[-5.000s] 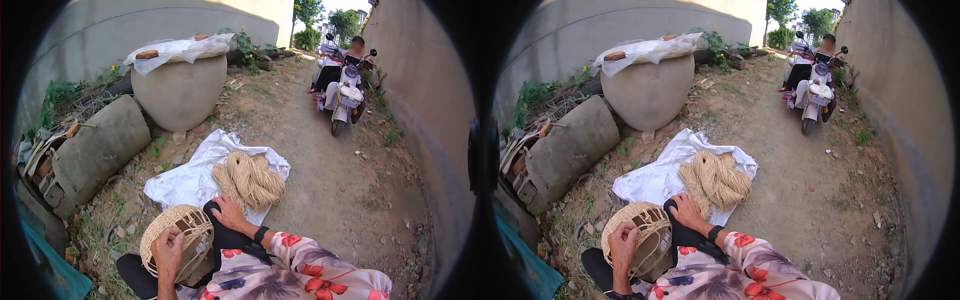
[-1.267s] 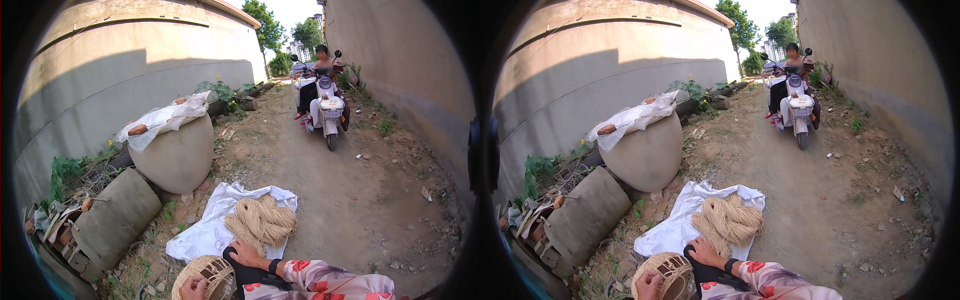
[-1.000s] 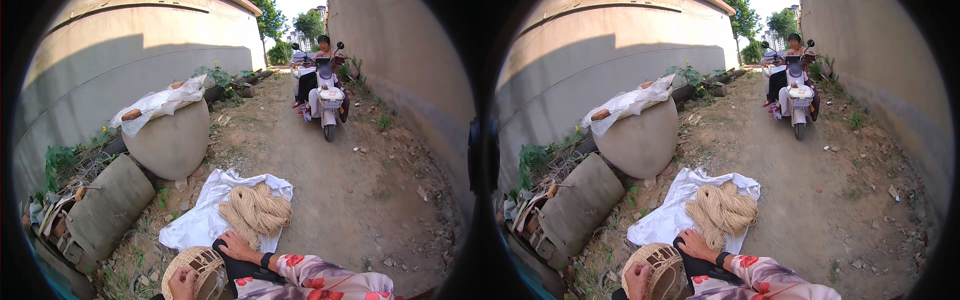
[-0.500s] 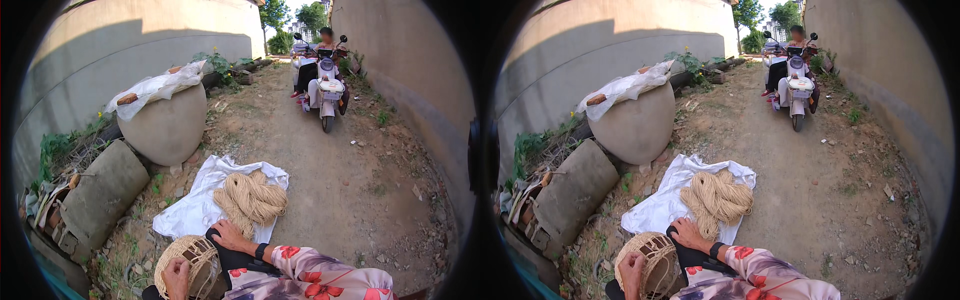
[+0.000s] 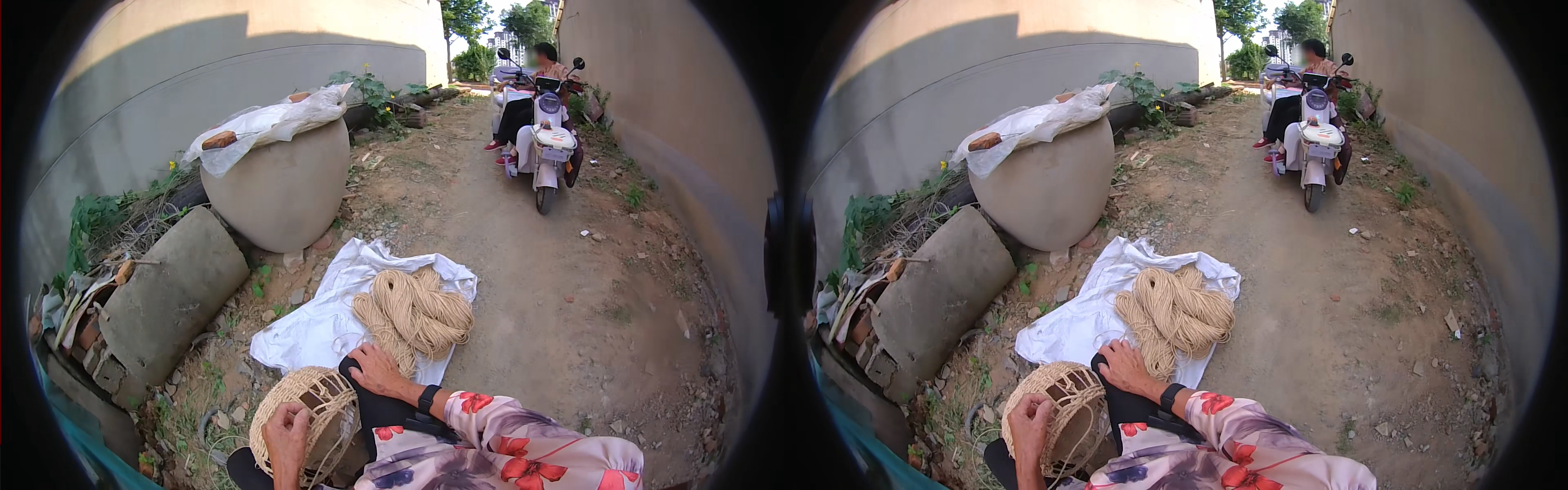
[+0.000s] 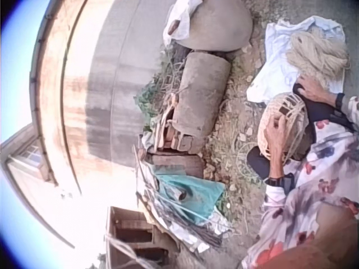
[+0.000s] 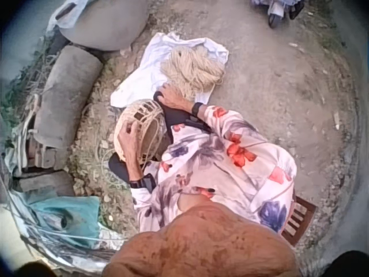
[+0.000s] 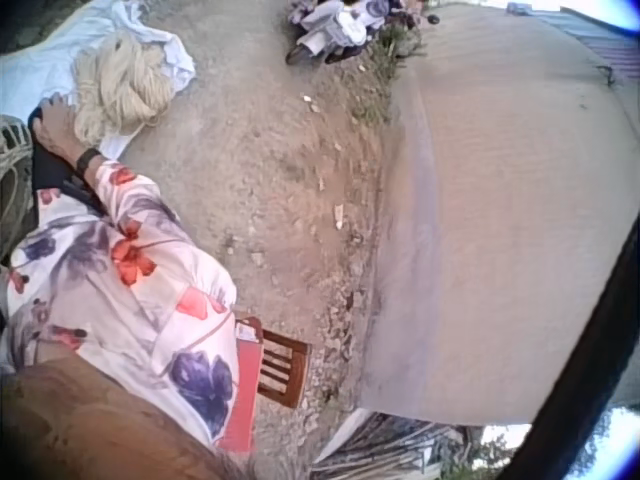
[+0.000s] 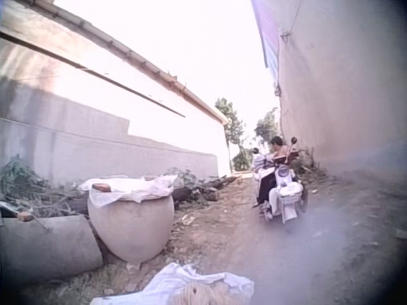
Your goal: Weaving a small round basket from thin bamboo or wood strips.
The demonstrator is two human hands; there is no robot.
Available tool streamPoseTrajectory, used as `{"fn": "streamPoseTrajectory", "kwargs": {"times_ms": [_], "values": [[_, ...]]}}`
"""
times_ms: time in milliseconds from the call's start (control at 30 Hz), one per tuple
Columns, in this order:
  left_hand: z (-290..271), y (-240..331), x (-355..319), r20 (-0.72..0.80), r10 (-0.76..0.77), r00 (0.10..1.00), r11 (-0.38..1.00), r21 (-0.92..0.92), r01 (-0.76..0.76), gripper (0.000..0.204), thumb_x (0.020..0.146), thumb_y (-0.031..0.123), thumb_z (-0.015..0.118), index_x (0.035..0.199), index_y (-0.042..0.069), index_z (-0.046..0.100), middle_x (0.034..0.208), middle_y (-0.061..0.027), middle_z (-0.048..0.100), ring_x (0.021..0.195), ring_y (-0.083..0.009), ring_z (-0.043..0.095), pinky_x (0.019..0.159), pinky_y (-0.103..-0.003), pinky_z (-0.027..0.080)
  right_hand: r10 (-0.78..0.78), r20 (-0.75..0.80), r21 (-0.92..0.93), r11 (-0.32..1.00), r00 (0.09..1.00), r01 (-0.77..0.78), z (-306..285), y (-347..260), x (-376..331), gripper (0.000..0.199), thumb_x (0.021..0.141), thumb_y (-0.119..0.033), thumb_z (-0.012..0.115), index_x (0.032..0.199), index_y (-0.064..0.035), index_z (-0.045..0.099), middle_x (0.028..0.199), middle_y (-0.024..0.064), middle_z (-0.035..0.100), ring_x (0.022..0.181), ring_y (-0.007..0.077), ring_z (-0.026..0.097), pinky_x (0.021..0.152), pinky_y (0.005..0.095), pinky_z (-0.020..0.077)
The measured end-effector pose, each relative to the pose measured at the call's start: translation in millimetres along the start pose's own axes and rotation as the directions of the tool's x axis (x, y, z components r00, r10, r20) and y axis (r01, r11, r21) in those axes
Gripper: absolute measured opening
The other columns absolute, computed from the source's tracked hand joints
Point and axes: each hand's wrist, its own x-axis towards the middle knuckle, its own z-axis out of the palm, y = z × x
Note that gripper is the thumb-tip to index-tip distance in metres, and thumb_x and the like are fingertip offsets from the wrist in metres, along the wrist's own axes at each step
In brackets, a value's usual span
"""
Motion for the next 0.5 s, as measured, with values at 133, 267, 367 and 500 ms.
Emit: {"fn": "streamPoseTrajectory", "kwargs": {"times_ms": [133,267,367,500], "values": [[-1.1,0.0,7.7,0.052,0.019,0.998,0.998,0.059,-0.022,0.014,0.084,0.013,0.066,0.090,0.001,0.068,0.060,-0.0023,0.059,0.055,-0.0078,0.051,0.052,-0.027,0.042,0.055,-0.029,-0.072,0.996,0.998,-0.057,-18.3,2.6,-6.0,0.036,0.085,-0.031,0.064,0.113,-0.0095,0.060,0.108,0.0140,0.055,0.106,0.0336,0.052,0.089,0.0463,0.0440],[-12.9,-16.0,4.4,-0.034,-0.019,0.999,0.993,0.115,0.022,0.013,0.082,0.008,0.063,0.092,0.003,0.069,0.062,-0.0046,0.059,0.054,-0.0098,0.053,0.052,-0.028,0.042,-0.013,0.027,-0.014,1.000,1.000,0.014,-11.7,-12.8,-8.6,0.035,0.084,-0.029,0.065,0.113,-0.0092,0.060,0.108,0.0147,0.055,0.108,0.0340,0.051,0.090,0.0463,0.0438],[-19.0,-3.2,3.0,0.100,0.154,0.983,0.932,0.317,-0.178,0.021,0.079,0.002,0.058,0.097,0.004,0.068,0.063,-0.0097,0.059,0.054,-0.0136,0.056,0.053,-0.031,0.044,-0.040,-0.012,0.029,0.999,0.999,0.040,-5.5,-16.0,-3.1,0.033,0.084,-0.027,0.065,0.111,-0.0084,0.061,0.107,0.0149,0.055,0.106,0.0340,0.052,0.090,0.0456,0.0438],[-22.5,12.0,2.5,0.149,0.241,0.959,0.886,0.370,-0.280,0.020,0.083,0.000,0.057,0.101,0.003,0.066,0.064,0.0005,0.056,0.057,-0.0081,0.053,0.053,-0.026,0.043,-0.049,-0.049,0.040,0.998,0.998,0.051,-14.0,-1.0,0.3,0.034,0.083,-0.026,0.064,0.112,-0.0072,0.062,0.108,0.0144,0.056,0.105,0.0341,0.052,0.090,0.0456,0.0440]]}}
